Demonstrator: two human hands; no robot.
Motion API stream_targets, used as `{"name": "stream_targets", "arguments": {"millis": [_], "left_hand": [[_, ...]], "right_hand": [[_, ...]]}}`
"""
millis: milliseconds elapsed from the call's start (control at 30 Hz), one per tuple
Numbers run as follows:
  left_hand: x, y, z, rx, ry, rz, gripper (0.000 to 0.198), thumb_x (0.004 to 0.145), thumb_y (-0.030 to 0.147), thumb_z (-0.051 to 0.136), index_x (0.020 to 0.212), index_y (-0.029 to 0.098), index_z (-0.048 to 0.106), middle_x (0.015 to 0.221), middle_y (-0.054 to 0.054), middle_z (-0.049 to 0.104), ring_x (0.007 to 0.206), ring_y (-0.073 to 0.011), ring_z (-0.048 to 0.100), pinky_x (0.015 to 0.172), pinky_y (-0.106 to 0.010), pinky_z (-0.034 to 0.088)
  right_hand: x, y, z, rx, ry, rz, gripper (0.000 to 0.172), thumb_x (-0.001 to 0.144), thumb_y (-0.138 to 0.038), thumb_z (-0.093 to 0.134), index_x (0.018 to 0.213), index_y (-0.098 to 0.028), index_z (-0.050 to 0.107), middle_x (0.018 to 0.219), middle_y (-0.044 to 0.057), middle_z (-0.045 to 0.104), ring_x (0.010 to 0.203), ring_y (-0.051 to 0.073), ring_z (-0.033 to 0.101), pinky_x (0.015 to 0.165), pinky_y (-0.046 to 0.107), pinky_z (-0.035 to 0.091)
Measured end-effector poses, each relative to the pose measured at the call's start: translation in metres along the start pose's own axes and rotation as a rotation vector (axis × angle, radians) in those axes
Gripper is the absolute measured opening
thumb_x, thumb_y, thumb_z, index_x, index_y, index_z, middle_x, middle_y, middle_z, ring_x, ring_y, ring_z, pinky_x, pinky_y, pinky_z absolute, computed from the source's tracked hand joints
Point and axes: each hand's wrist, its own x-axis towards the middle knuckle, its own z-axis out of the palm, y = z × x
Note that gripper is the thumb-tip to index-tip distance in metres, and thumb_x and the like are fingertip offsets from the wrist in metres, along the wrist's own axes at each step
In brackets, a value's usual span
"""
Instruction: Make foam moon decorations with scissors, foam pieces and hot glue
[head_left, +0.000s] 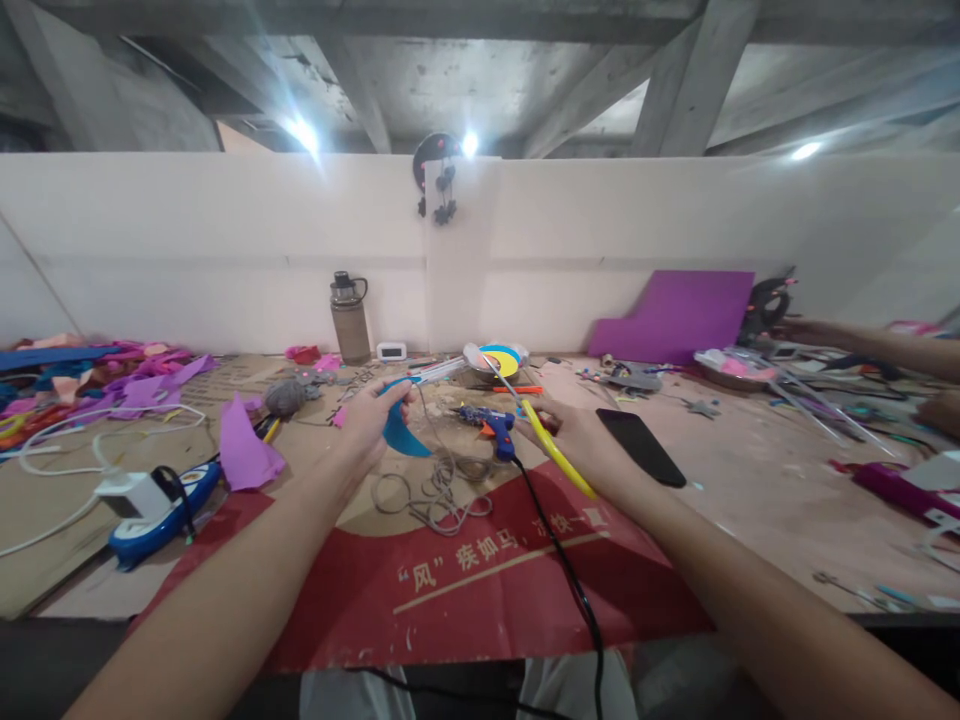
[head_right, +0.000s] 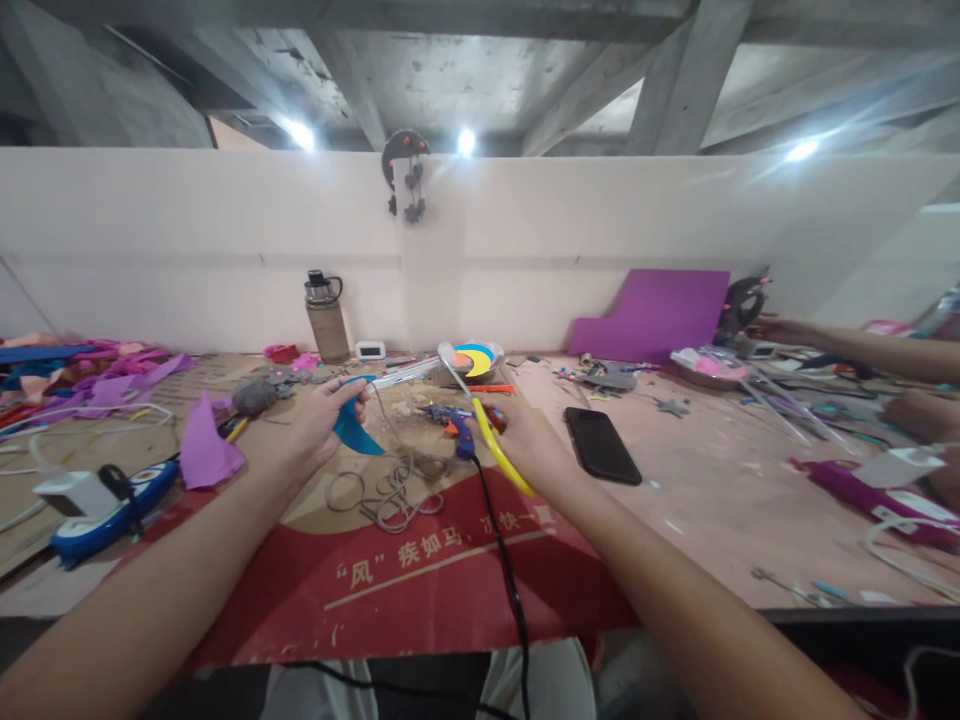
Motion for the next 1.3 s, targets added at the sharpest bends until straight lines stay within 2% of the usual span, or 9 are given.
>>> {"name": "stream_targets", "arguments": {"millis": [167, 367, 667, 800, 900, 1000, 1067, 1167, 1300], "left_hand": [[0.002, -0.002, 0.000, 0.015, -0.005, -0.010, 0.028, 0.060, 0.029, 0.081, 0.074, 0.013, 0.063, 0.061, 0.001, 0.060, 0.045, -0.0057, 0.049, 0.043, -0.018, 0.041], [0.004, -0.007, -0.002, 0.079, -0.026, -0.006, 0.032, 0.058, 0.034, 0.082, 0.074, 0.014, 0.063, 0.061, 0.001, 0.061, 0.044, -0.0067, 0.050, 0.043, -0.019, 0.042], [0.002, -0.010, -0.002, 0.116, -0.079, 0.012, 0.031, 0.060, 0.037, 0.082, 0.074, 0.015, 0.065, 0.065, -0.001, 0.063, 0.047, -0.0070, 0.049, 0.044, -0.020, 0.043], [0.003, -0.010, -0.002, 0.105, -0.070, -0.001, 0.031, 0.059, 0.036, 0.083, 0.073, 0.015, 0.066, 0.065, -0.001, 0.064, 0.047, -0.0075, 0.049, 0.045, -0.020, 0.043], [0.003, -0.010, -0.003, 0.098, -0.061, -0.001, 0.030, 0.059, 0.036, 0.083, 0.071, 0.015, 0.066, 0.064, -0.002, 0.063, 0.048, -0.0079, 0.050, 0.044, -0.020, 0.043], [0.003, -0.009, -0.003, 0.111, -0.074, 0.012, 0.030, 0.060, 0.036, 0.083, 0.072, 0.015, 0.066, 0.065, -0.002, 0.063, 0.048, -0.0076, 0.050, 0.044, -0.019, 0.043], [0.004, -0.009, -0.003, 0.124, -0.078, 0.013, 0.030, 0.060, 0.036, 0.082, 0.075, 0.015, 0.067, 0.066, -0.002, 0.063, 0.049, -0.0076, 0.050, 0.044, -0.019, 0.043], [0.003, -0.007, -0.003, 0.131, -0.075, 0.010, 0.029, 0.061, 0.036, 0.082, 0.075, 0.015, 0.066, 0.065, -0.001, 0.063, 0.048, -0.0075, 0.050, 0.044, -0.019, 0.043], [0.002, -0.006, -0.002, 0.119, -0.088, 0.005, 0.028, 0.061, 0.035, 0.082, 0.072, 0.015, 0.065, 0.064, -0.001, 0.063, 0.047, -0.0072, 0.049, 0.044, -0.019, 0.042]], "right_hand": [[-0.011, 0.031, -0.025, -0.494, -0.044, 0.251, 0.034, 0.085, -0.046, 0.055, 0.100, -0.020, 0.070, 0.084, 0.011, 0.072, 0.076, 0.023, 0.066, 0.065, 0.027, 0.041], [-0.020, 0.045, -0.024, -0.678, -0.139, 0.439, 0.039, 0.087, -0.039, 0.048, 0.117, -0.016, 0.059, 0.094, 0.017, 0.071, 0.085, 0.030, 0.068, 0.065, 0.030, 0.041], [-0.020, 0.053, -0.019, -0.840, -0.213, 0.480, 0.036, 0.089, -0.031, 0.040, 0.110, -0.010, 0.060, 0.100, 0.023, 0.069, 0.093, 0.035, 0.068, 0.073, 0.039, 0.048], [-0.013, 0.039, -0.016, -0.877, -0.339, 0.405, 0.038, 0.090, -0.027, 0.039, 0.110, -0.005, 0.062, 0.100, 0.025, 0.069, 0.094, 0.035, 0.068, 0.075, 0.040, 0.049], [-0.007, 0.019, -0.015, -0.942, -0.273, 0.306, 0.041, 0.093, -0.033, 0.040, 0.101, -0.005, 0.068, 0.097, 0.026, 0.068, 0.094, 0.035, 0.068, 0.074, 0.039, 0.049], [0.004, 0.001, -0.003, -0.823, -0.122, 0.186, 0.044, 0.095, -0.038, 0.035, 0.097, -0.012, 0.070, 0.096, 0.021, 0.070, 0.091, 0.029, 0.068, 0.074, 0.035, 0.048], [0.014, -0.005, 0.013, -0.668, -0.173, 0.144, 0.049, 0.096, -0.044, 0.033, 0.092, -0.014, 0.071, 0.090, 0.018, 0.071, 0.086, 0.025, 0.068, 0.074, 0.031, 0.048], [0.029, -0.003, 0.042, -0.616, -0.254, 0.201, 0.054, 0.088, -0.058, 0.044, 0.095, -0.012, 0.071, 0.094, 0.019, 0.071, 0.088, 0.026, 0.068, 0.074, 0.032, 0.049], [0.042, 0.008, 0.063, -0.452, -0.255, 0.284, 0.035, 0.078, -0.041, 0.063, 0.096, -0.012, 0.071, 0.096, 0.019, 0.071, 0.087, 0.026, 0.068, 0.073, 0.031, 0.049]]}}
